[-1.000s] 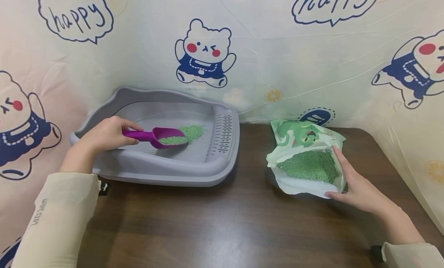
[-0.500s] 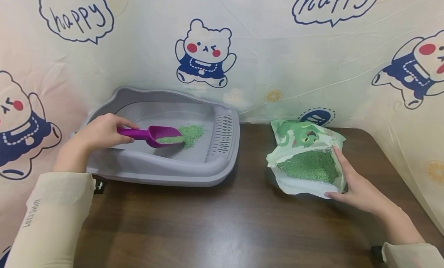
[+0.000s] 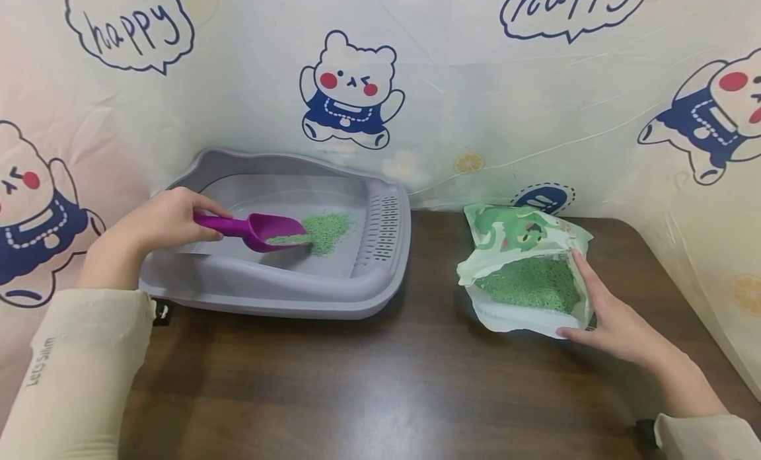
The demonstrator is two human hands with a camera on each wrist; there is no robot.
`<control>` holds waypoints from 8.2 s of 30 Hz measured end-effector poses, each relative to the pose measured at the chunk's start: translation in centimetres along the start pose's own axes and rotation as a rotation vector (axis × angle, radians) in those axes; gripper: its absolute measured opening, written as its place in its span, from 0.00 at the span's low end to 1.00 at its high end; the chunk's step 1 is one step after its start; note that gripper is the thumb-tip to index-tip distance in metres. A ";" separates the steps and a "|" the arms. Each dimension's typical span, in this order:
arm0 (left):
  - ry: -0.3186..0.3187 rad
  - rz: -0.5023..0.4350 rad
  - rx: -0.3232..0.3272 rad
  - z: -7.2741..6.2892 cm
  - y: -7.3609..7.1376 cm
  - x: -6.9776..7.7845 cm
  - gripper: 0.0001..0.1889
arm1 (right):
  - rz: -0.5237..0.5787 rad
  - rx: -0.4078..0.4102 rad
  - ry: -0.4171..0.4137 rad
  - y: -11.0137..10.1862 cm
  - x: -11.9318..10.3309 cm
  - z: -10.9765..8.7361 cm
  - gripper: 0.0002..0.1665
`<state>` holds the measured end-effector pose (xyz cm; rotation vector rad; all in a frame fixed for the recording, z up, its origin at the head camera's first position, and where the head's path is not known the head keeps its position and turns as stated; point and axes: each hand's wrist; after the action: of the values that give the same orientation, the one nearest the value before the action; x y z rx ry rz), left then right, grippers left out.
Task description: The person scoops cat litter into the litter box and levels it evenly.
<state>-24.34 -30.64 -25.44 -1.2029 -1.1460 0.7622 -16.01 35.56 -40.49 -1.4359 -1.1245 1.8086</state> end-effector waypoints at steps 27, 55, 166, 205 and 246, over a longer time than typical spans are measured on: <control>0.005 0.020 0.021 -1.3 -1.6 0.6 0.20 | 0.004 -0.004 0.000 0.0 -0.1 0.0 0.80; 0.094 0.012 0.233 -2.1 1.5 4.3 0.20 | -0.023 0.027 -0.027 0.1 -0.1 -0.1 0.80; 0.613 -0.167 -0.071 3.8 12.7 27.9 0.19 | 0.008 -0.022 0.007 0.0 -0.2 0.1 0.82; 0.359 -0.136 0.091 5.4 17.4 30.2 0.16 | -0.026 0.012 -0.054 0.1 -0.2 0.1 0.81; 0.323 -0.238 0.165 7.8 21.2 32.7 0.15 | -0.014 0.006 -0.047 0.2 -0.1 0.2 0.82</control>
<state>-19.88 6.92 -37.59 -0.9874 -0.9187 0.4524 -16.14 35.38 -40.61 -1.3858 -1.1485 1.8435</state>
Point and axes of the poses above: each hand's wrist, its own z-axis towards the middle knuckle, its own y-axis out of the palm, x = y × z, and after that the axes turned 4 degrees about y, right-handed
